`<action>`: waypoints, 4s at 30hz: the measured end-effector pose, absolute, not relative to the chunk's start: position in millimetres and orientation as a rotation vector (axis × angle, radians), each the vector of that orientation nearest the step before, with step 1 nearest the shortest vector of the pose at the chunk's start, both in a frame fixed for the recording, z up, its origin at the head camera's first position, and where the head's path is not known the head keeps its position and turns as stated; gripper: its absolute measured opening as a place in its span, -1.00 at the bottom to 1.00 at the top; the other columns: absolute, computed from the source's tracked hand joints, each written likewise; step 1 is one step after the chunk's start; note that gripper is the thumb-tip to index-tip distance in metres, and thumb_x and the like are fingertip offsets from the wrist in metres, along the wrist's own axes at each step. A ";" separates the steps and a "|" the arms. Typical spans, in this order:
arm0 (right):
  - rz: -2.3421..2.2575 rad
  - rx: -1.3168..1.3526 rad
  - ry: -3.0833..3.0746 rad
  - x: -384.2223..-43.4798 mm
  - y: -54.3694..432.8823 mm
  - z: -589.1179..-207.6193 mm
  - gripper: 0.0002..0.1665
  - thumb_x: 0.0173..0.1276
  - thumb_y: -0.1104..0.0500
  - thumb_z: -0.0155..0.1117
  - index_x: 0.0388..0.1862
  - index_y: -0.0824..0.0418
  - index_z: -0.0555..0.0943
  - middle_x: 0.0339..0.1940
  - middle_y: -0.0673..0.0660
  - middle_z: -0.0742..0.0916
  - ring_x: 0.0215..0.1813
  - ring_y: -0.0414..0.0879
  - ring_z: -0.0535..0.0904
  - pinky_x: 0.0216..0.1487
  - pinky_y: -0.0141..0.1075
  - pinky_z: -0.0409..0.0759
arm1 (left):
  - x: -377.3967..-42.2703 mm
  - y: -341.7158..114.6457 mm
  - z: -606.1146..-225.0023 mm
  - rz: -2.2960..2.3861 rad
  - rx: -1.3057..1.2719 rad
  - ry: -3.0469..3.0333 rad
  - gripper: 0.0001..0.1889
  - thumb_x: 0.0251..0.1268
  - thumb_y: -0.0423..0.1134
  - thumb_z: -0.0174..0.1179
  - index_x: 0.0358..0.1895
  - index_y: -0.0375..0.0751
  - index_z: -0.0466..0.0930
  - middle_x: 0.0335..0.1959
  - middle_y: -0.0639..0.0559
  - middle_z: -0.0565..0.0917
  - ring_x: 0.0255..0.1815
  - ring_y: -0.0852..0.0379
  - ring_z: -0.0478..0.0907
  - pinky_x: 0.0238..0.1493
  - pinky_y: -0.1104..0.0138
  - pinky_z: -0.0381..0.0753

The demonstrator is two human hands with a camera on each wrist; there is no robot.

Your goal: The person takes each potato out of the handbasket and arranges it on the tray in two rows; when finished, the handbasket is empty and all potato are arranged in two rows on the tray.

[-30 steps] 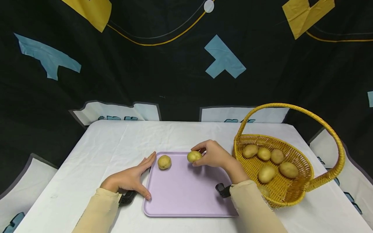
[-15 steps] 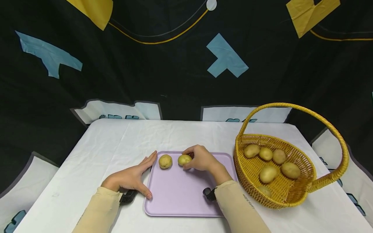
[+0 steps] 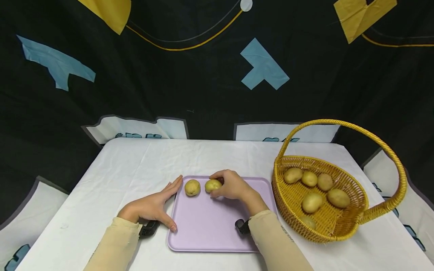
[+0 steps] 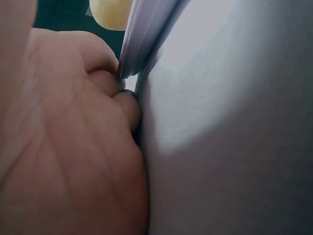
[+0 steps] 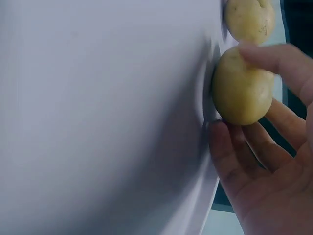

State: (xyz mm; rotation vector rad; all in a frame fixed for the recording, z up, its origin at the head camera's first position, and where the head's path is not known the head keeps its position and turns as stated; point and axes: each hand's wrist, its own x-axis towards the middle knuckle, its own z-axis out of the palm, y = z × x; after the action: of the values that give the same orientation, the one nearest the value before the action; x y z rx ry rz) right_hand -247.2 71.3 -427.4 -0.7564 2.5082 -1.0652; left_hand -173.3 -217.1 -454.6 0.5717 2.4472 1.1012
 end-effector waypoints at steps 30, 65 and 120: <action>-1.278 -0.778 2.390 -250.6 159.3 -375.9 -0.15 0.05 0.18 0.67 0.35 0.23 0.53 0.32 0.26 0.56 0.30 0.24 0.49 0.21 -0.01 0.57 | -173.3 -216.5 -453.9 1.100 0.568 2.455 0.59 -0.42 0.05 0.72 0.64 -0.19 -0.35 0.66 -0.03 -0.34 0.60 -0.25 -0.44 0.50 -0.18 -0.26; -0.888 -0.545 2.604 -273.9 291.1 -370.1 -0.16 0.17 0.09 0.59 0.34 0.43 0.48 0.26 0.41 0.58 0.22 0.26 0.52 0.19 0.08 0.52 | -173.0 -218.0 -454.5 1.118 0.550 2.437 0.58 -0.40 0.05 0.72 0.65 -0.15 -0.34 0.66 0.00 -0.35 0.61 -0.20 -0.44 0.52 -0.15 -0.26; -0.861 -0.315 2.686 -261.2 277.5 -373.8 -0.26 0.08 -0.12 0.62 0.19 0.20 0.65 0.12 0.29 0.62 0.06 0.12 0.50 0.08 -0.07 0.48 | -173.8 -216.1 -453.0 1.116 0.583 2.438 0.55 -0.35 0.06 0.71 0.64 -0.22 -0.32 0.66 -0.06 -0.34 0.60 -0.24 -0.45 0.52 -0.14 -0.26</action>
State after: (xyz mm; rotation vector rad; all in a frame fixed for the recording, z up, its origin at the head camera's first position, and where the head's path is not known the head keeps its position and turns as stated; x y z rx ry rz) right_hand -261.2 277.5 -373.8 -0.3153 2.6855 -0.8608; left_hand -173.8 -216.1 -453.0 0.5830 2.4380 1.1164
